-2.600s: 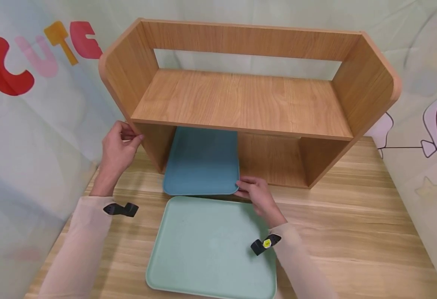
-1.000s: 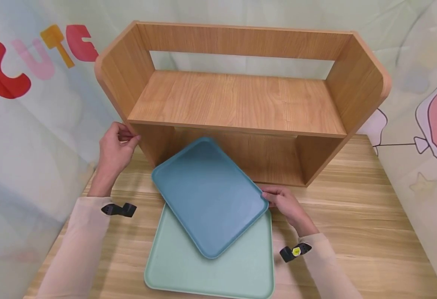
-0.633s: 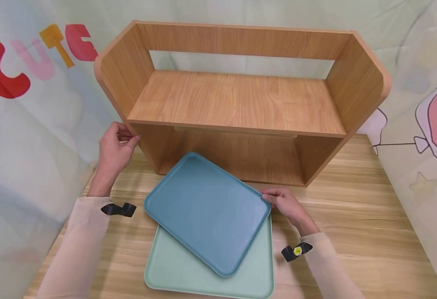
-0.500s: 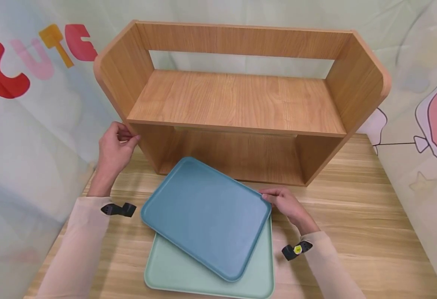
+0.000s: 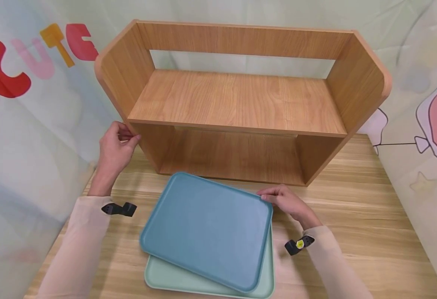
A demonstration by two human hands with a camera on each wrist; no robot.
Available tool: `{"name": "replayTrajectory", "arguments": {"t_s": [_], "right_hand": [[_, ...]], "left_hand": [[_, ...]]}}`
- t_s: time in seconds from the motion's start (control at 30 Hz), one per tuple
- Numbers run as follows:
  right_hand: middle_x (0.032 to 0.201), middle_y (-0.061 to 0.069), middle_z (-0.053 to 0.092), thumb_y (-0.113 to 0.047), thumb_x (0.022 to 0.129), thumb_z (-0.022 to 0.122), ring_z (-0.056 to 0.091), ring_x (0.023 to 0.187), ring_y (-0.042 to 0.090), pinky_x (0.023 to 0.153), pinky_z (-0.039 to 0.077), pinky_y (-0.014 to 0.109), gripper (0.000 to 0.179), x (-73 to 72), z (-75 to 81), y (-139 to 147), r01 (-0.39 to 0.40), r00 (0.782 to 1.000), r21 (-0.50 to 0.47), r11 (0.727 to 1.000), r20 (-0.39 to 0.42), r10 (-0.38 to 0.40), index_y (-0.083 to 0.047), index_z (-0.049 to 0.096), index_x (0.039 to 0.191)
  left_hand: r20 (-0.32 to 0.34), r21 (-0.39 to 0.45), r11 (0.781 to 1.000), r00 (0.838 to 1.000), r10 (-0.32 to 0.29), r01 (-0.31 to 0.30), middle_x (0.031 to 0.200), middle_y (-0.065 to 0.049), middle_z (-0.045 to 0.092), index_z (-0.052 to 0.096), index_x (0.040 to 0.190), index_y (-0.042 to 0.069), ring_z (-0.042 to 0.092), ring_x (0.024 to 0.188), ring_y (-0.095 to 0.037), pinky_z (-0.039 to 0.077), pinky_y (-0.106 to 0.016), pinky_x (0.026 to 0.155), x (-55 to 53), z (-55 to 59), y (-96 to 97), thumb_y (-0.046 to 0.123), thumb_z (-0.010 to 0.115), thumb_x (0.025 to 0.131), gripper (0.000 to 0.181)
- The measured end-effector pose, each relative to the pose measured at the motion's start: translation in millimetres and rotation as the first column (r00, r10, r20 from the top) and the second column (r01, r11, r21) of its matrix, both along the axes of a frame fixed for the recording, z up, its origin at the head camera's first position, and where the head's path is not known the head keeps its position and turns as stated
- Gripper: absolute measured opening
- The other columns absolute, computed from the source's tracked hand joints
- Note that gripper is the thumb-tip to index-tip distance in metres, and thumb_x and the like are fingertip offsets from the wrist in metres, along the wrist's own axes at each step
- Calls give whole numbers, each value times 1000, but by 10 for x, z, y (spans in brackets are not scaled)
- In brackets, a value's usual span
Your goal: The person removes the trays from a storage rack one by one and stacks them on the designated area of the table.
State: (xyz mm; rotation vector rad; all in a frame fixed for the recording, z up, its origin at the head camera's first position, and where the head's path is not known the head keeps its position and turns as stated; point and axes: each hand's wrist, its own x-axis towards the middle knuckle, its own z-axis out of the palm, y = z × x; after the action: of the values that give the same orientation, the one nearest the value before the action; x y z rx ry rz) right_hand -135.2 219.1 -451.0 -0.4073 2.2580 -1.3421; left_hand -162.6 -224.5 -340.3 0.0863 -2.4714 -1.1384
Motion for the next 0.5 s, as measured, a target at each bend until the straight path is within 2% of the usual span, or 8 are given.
{"name": "replayTrajectory", "arguments": {"t_s": [0.27,0.5], "right_hand": [[121,15,66,-18,96,56,57,113,25,96,46,37,29,-44,22,31,-66,997,5,998,27,65,-1,67,116],[119,16,66,-19,95,58,59,109,10,92,46,22,28,-77,27,35,-132,991,-17,991,30,132,-1,70,112]], "left_hand": [[5,3,1000,1000,5,-5,108,-21,60,50,109,-6,61,99,-30,55,-42,86,5,7,11,5,59,91,22],[1,4,1000,1000,3,-3,107,-20,60,50,108,-6,61,98,-29,56,-41,85,4,10,7,4,59,91,22]]}}
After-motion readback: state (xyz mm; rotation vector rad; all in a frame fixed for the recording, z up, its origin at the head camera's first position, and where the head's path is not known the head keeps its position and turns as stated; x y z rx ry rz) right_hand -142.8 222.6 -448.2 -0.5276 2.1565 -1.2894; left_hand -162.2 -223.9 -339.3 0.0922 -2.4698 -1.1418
